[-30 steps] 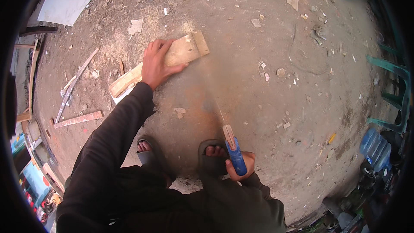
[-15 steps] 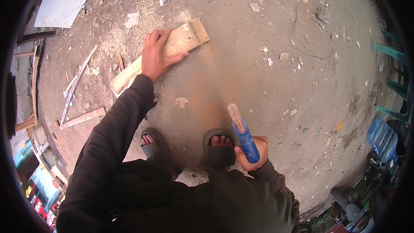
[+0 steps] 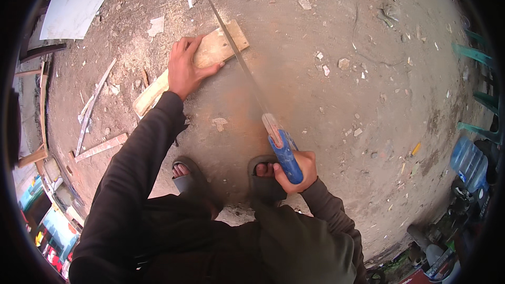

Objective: The person saws a piece of wood by hand. They hold the wood steady with one hand while using a handsaw with the other to cut through it, eventually cutting a smaller block off.

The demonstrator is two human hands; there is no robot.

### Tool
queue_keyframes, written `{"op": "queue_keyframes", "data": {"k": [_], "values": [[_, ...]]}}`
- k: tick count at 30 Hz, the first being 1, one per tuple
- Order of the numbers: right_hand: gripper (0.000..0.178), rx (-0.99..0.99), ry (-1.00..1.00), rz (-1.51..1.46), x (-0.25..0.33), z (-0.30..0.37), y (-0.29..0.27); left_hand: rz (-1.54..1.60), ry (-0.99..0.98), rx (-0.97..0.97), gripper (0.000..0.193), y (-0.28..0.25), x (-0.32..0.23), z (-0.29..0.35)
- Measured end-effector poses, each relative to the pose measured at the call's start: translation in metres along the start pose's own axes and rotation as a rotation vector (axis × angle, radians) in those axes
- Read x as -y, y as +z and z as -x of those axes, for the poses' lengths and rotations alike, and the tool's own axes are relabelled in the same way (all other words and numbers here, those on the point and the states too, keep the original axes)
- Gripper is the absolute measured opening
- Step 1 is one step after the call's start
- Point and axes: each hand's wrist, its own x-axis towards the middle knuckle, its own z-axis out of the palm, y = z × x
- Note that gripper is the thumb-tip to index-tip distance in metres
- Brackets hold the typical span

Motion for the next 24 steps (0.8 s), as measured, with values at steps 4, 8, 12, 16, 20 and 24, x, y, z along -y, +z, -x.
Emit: {"op": "queue_keyframes", "data": {"k": [4, 8, 12, 16, 20, 24], "values": [[0.011, -0.066, -0.031, -0.013, 0.001, -0.02, 0.01, -0.036, -0.011, -0.026, 0.08, 0.001, 0.0, -0.001], [0.013, -0.015, -0.063, -0.043, 0.0, 0.028, -0.006, -0.058, 0.013, -0.007, 0.08, -0.006, 0.007, -0.002], [0.012, 0.016, 0.009, -0.043, 0.011, 0.001, -0.01, 0.0, 0.017, 0.017, 0.076, -0.001, -0.002, 0.005], [0.012, -0.027, 0.059, -0.016, 0.006, -0.02, 0.012, -0.003, 0.031, 0.038, 0.076, -0.003, -0.002, 0.003], [0.018, -0.063, 0.046, -0.042, 0.005, 0.056, -0.003, 0.009, -0.015, 0.058, 0.077, -0.009, -0.003, 0.004], [0.018, -0.023, 0.111, -0.059, 0.015, 0.056, -0.017, 0.022, 0.008, 0.02, 0.075, -0.01, -0.004, 0.002]]}}
